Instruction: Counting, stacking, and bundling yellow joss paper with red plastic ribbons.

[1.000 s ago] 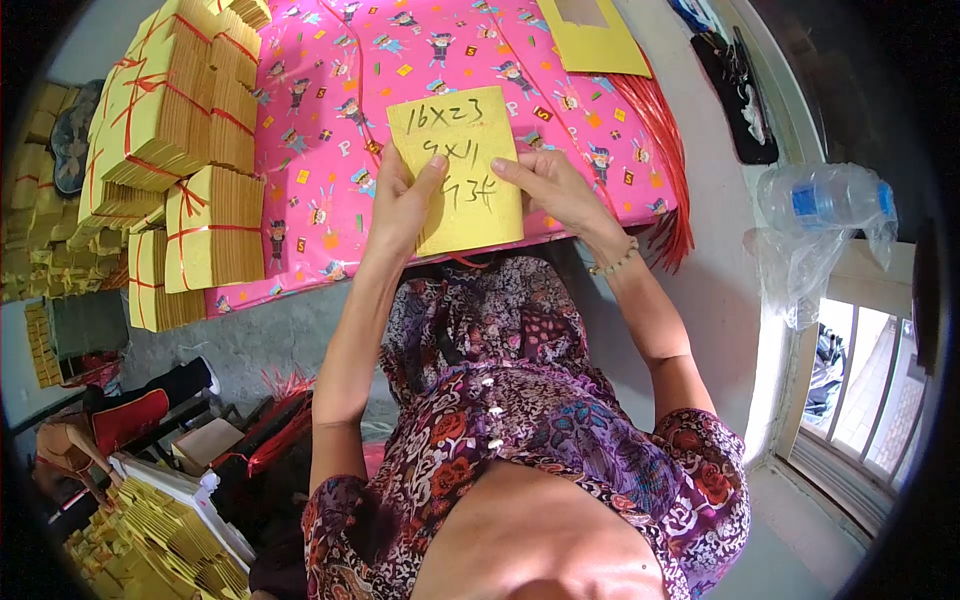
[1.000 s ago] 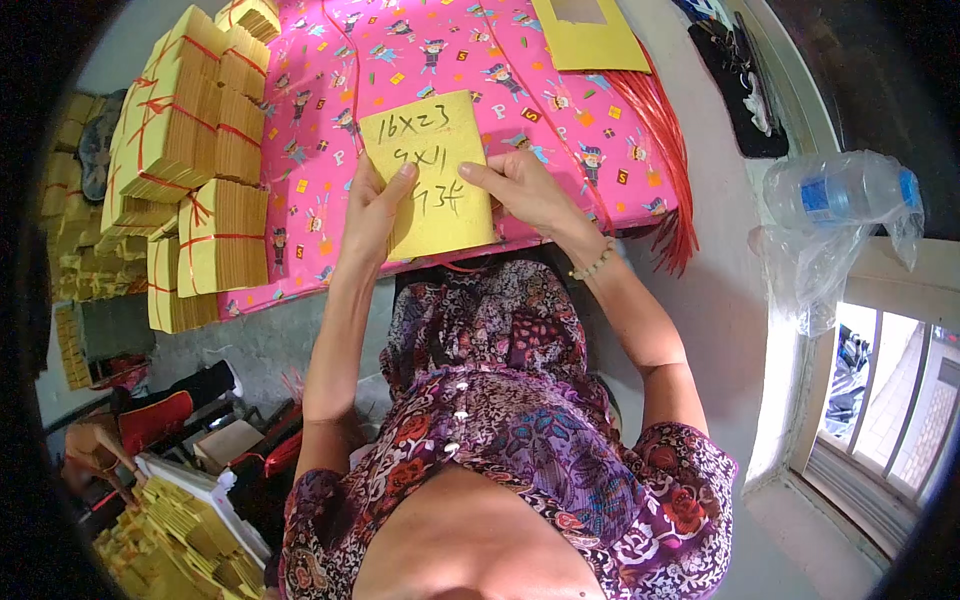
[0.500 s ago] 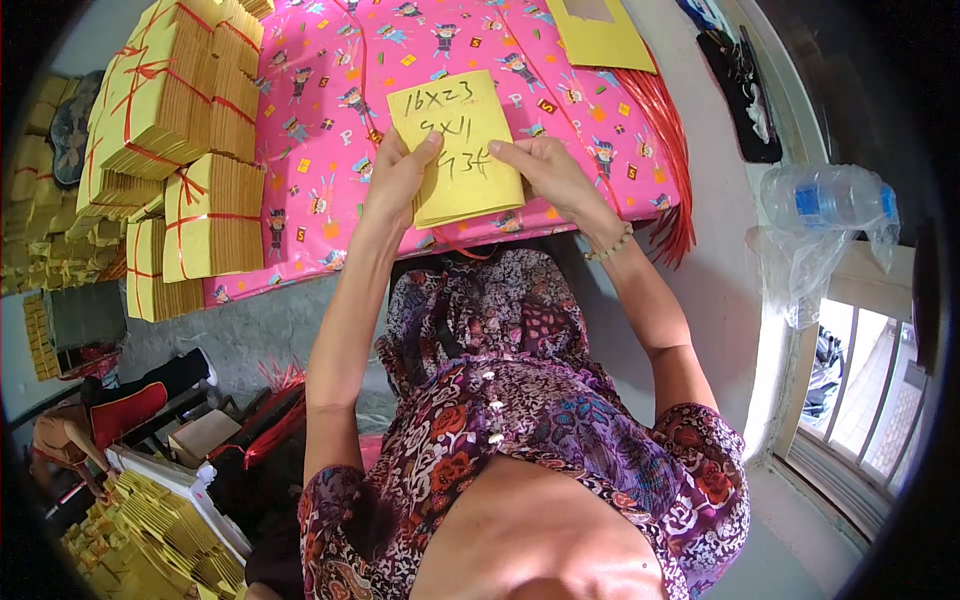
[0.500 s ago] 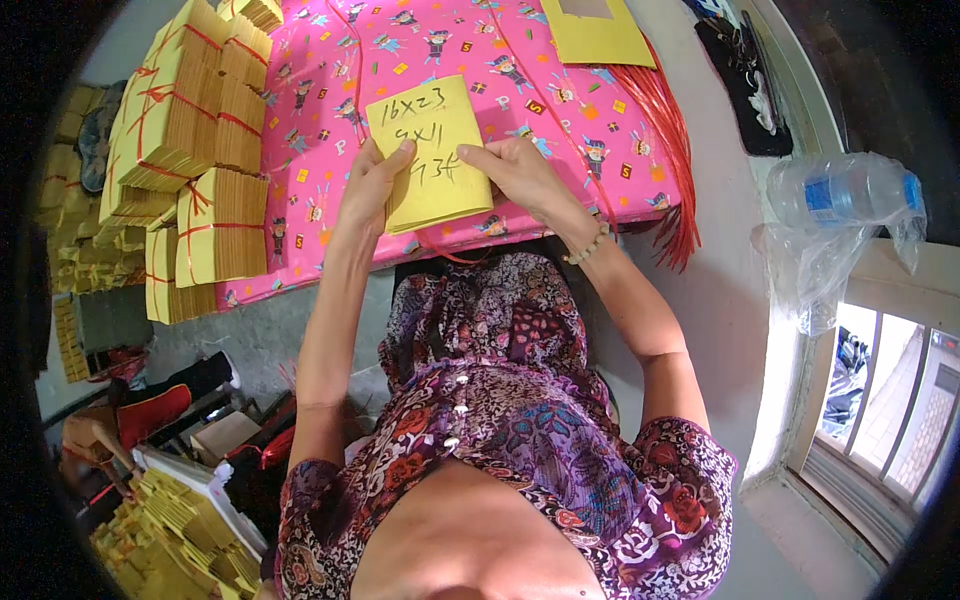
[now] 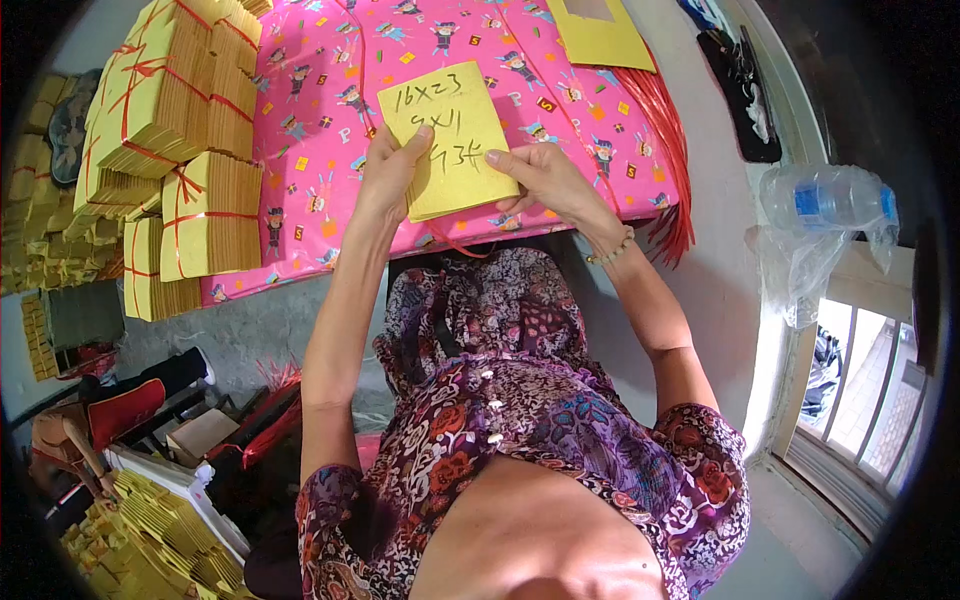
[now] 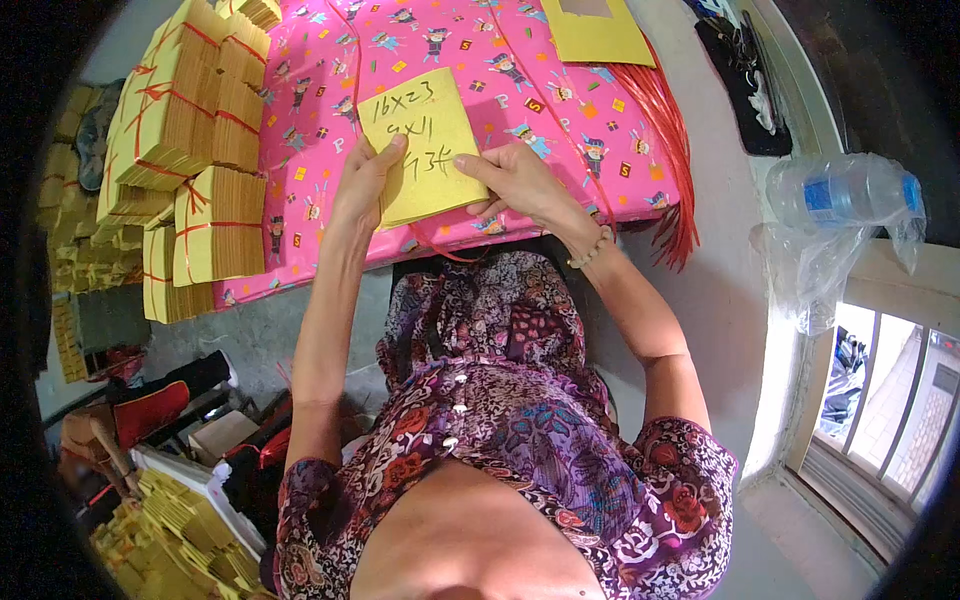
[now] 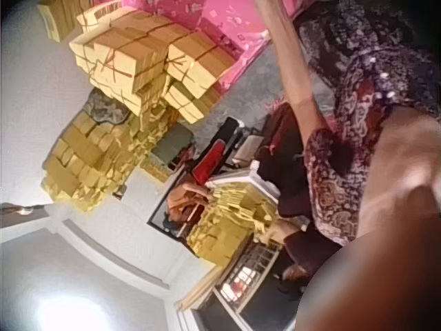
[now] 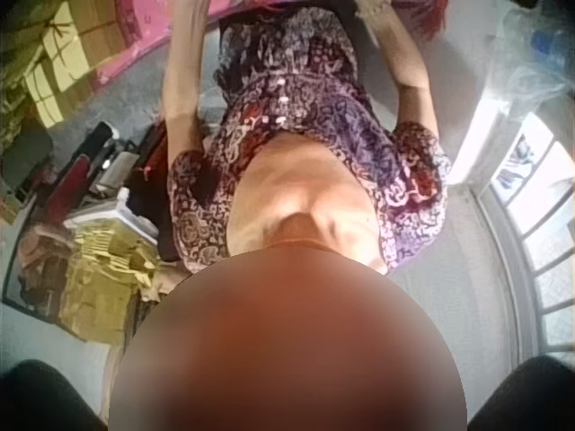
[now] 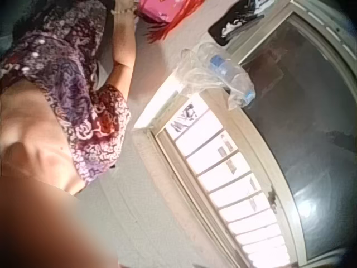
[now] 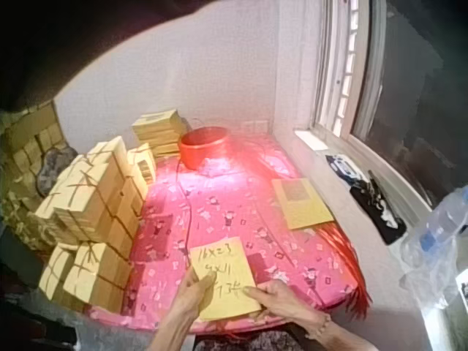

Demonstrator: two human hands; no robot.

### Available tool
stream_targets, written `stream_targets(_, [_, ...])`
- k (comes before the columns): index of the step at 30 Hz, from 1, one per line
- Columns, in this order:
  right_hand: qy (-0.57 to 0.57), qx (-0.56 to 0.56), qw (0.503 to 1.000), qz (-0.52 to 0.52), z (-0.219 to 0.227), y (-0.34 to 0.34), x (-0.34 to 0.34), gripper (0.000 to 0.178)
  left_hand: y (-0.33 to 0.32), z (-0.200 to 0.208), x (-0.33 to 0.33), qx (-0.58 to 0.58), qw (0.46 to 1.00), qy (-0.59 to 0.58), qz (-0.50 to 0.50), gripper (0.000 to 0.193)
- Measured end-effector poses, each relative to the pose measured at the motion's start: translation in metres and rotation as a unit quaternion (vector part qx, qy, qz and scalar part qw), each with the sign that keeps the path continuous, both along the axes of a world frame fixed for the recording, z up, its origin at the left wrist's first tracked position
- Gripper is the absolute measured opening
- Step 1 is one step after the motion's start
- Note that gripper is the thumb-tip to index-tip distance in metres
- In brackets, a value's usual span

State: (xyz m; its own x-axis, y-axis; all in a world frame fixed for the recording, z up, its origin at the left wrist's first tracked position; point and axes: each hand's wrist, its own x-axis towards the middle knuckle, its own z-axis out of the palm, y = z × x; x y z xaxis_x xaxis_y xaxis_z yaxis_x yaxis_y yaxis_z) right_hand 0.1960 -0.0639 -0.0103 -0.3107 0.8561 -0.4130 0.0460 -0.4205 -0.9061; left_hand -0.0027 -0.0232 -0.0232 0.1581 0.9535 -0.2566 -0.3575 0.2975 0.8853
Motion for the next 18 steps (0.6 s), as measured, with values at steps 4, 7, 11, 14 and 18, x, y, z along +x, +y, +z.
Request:
stream_targets(4, [-0.017,0.010,1.000,-0.020,0.000,-0.001,-0.003,0.047,0.001,-0.002,0.001,0.000,1.000,0.003,0.011,0.030])
stream_targets(7, [-0.004,-0.021,1.000,-0.007,0.006,-0.007,-0.002,0.046,-0.001,0.001,-0.004,0.019,0.999,-0.034,-0.003,0.029])
stream_targets(11, [-0.034,-0.003,0.999,-0.015,0.002,-0.011,-0.001,0.047,0.000,0.000,-0.001,0.024,0.999,0.005,0.021,0.028])
stream_targets(14, [-0.036,-0.001,0.999,-0.037,0.005,-0.011,-0.002,0.047,0.004,0.000,-0.001,0.030,1.000,0.000,-0.004,0.027])
stream_targets(18, [-0.022,-0.009,0.999,-0.027,0.004,-0.013,0.001,0.046,0.005,0.003,0.001,0.028,1.000,0.004,0.009,0.028])
